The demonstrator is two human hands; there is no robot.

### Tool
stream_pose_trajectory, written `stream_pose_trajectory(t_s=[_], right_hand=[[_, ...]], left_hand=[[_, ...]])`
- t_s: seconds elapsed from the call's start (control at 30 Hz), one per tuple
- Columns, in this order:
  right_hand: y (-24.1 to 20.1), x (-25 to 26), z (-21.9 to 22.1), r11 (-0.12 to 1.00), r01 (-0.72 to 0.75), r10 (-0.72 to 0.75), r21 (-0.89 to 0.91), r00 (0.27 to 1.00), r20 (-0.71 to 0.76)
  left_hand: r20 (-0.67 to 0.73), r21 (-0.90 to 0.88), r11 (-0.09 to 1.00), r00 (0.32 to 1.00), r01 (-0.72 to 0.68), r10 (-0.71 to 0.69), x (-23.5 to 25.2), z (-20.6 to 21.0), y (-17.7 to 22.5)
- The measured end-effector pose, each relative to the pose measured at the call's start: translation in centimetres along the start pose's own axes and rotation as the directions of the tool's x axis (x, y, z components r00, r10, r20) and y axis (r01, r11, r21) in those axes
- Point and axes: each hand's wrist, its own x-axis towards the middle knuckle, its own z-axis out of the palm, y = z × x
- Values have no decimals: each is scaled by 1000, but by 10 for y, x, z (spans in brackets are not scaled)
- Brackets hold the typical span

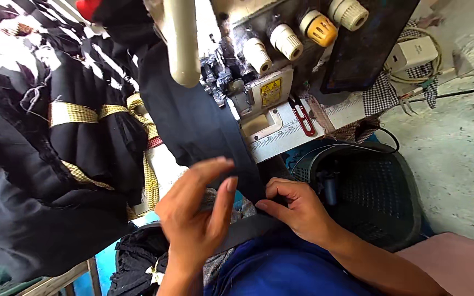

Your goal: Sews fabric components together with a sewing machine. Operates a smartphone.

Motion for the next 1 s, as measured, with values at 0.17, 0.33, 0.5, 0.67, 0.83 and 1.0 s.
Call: stream_pose_trajectory(t_s=[0.17,0.33,0.5,0.67,0.83,1.0], right_hand=[[-23,-1,-2,993,115,-115,26,993,-11],[1,-2,-10,996,-16,18,88,1000,-20],[5,19,-6,998,-5,7,56,999,-40],[1,43,-1,999,22,-20,26,999,-45],[1,64,2,999,34,-32,25,998,-62],[-1,82,4,999,31,-29,19,995,-91]], left_hand=[[-54,305,951,996,-55,75,30,23,-34],[-44,300,952,996,-59,76,29,20,-39],[54,278,957,996,-82,70,47,9,-48],[109,270,961,993,-67,39,75,-2,-60],[49,365,927,996,-84,71,72,1,-45],[-72,329,943,994,-55,84,30,27,-24]])
